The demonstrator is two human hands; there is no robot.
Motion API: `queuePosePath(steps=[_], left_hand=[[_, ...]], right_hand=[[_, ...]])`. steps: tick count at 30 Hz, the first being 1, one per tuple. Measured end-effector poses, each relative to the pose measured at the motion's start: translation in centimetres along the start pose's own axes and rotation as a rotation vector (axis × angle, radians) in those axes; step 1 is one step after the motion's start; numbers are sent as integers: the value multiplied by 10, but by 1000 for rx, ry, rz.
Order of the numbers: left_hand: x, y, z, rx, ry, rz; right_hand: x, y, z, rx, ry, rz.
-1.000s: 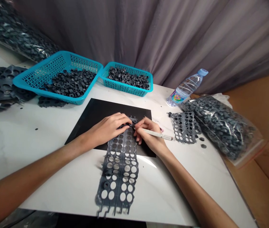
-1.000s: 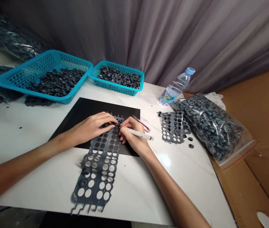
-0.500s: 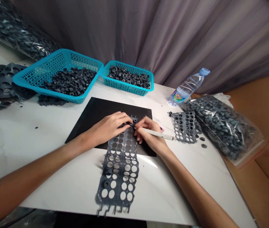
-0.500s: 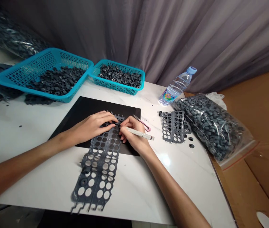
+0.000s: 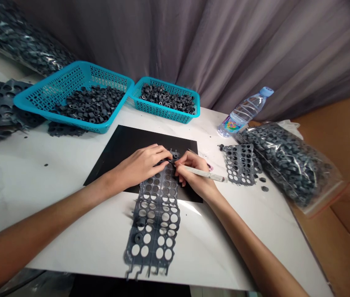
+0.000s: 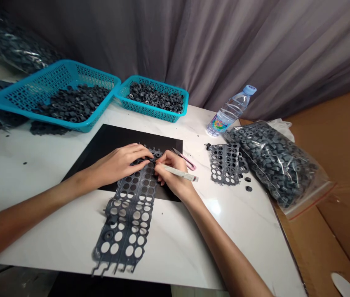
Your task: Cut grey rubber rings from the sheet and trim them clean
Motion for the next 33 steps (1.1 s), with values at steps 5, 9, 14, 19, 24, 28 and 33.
queuePosePath(steps=[5, 9, 14, 19, 24, 28, 33], left_hand=[[3, -2, 0, -21, -122, 92], [3, -2, 3, -41, -155, 144], [1, -6, 8, 16, -96, 145], [-11, -19, -11, 323, 223, -260], [-12, -9, -14, 92, 835, -464], [3, -1, -15, -39, 1073, -524], [21, -1, -22, -174, 1206, -580]], right_hand=[[0, 2, 0, -4, 40, -12], [0, 4, 1, 5, 67, -12], [1, 5, 1, 15, 105, -34], [2, 7, 2, 31, 133, -32], [2, 9, 0, 27, 72, -28], [3, 7, -3, 98, -17, -3], [2, 6, -3, 128, -38, -8]])
Point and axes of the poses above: each hand's wrist, its own y-axis away from the middle knuckle, its own z-axis out of the palm, x = y × z, the point moved 1 cm from there along -y, towards the middle knuckle, and after that the axes turned 10 degrees about x, right-handed, at the moved point
